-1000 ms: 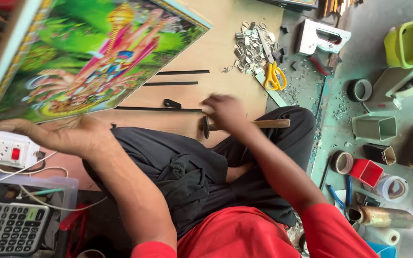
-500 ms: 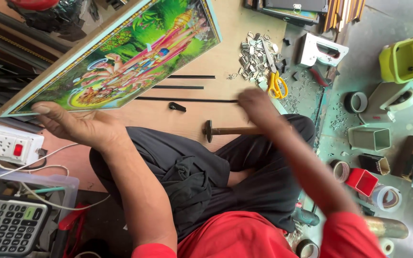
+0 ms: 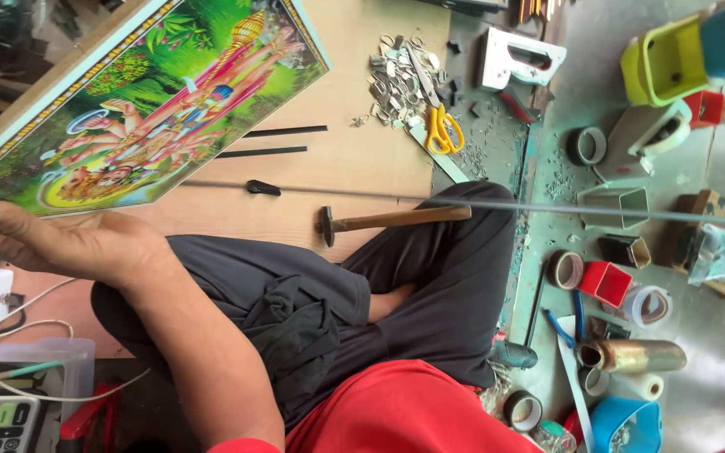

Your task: The person sits on the floor of a frame workshop and assembles a picture frame around a printed religious image. They hold a long black molding strip against the frame edges, cut and trim the strip with scissors, press corner pieces into place by hand, and tap the frame corners with a hammer to seat the molding.

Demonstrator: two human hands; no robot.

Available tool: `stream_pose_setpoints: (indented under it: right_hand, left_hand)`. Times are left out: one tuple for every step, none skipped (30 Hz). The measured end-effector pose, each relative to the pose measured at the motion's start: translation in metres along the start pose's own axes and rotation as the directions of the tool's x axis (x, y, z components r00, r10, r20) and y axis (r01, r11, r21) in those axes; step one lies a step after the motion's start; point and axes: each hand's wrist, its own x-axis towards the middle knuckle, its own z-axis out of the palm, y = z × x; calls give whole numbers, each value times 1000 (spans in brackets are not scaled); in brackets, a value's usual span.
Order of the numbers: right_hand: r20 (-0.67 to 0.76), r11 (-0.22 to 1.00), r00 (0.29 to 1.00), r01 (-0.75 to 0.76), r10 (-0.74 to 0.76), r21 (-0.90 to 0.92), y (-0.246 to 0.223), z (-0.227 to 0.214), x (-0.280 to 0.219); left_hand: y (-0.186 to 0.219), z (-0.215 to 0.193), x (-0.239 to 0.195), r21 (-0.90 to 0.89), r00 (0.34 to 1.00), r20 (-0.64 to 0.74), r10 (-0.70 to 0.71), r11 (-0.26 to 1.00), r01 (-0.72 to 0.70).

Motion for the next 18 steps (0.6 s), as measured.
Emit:
stream_pose_setpoints:
  right_hand:
    - [-18,999,1000,-18,19,48,3,6,-3]
    - [-35,995,999,-35,39,96,6,12,-7]
    - [-54,988,997,-52,60,144,8,18,-11]
    - [-72,979,994,-67,82,193,9,24,-14]
    - [-95,968,991,-73,99,240,10,30,-12]
    - [-117,955,986,-78,116,287,10,34,-10]
    - [-122,953,986,-74,114,293,-58,46,32]
    - [-6,984,999,53,-53,171,-133,61,60]
    - [129,978,970,200,-207,67,-213,76,66]
    - [126,976,969,205,-213,75,-250,89,80]
    - [97,959,956,267,-276,98,-287,100,93]
    - [67,937,939,328,-337,118,-324,112,106]
    - [68,936,938,331,-341,121,-338,119,113]
    - [65,926,928,357,-366,119,-352,127,121]
    - [62,918,919,381,-389,110,-363,133,129]
    - [61,918,919,381,-389,107,-362,140,133]
    - [62,916,916,392,-397,81,-360,147,137]
    - [63,914,912,403,-406,56,-357,154,141]
  left_hand:
    - [3,6,-1,3,1000,9,-4,1000,4]
    - [6,11,-3,41,1000,23,-3,999,2]
    - [10,16,-2,77,999,39,-1,997,-2]
    - [5,11,-3,78,999,50,-3,997,-1]
    - [0,6,-3,37,999,55,-1,999,-1]
    - [-5,2,-2,-8,998,60,0,1000,0]
    - [-8,-2,-2,-7,998,63,8,1000,-8]
    - [-11,-7,-2,-24,1000,27,-15,1000,15]
    - [-12,-13,-1,-36,999,-10,-38,999,38]
    - [-5,-8,-1,-31,1000,-8,-30,999,30]
    - [0,-2,-1,-61,999,18,-43,997,44]
    - [6,4,0,-90,998,44,-55,994,59]
    - [5,0,1,-86,998,42,-53,995,57]
    - [4,-4,3,-84,999,22,-48,995,50]
    - [1,-6,4,-89,999,2,-46,995,46]
    - [4,-1,6,-92,999,0,-46,995,46]
    - [7,4,6,-86,998,9,-58,995,59]
    - [9,8,7,-79,997,19,-70,994,72]
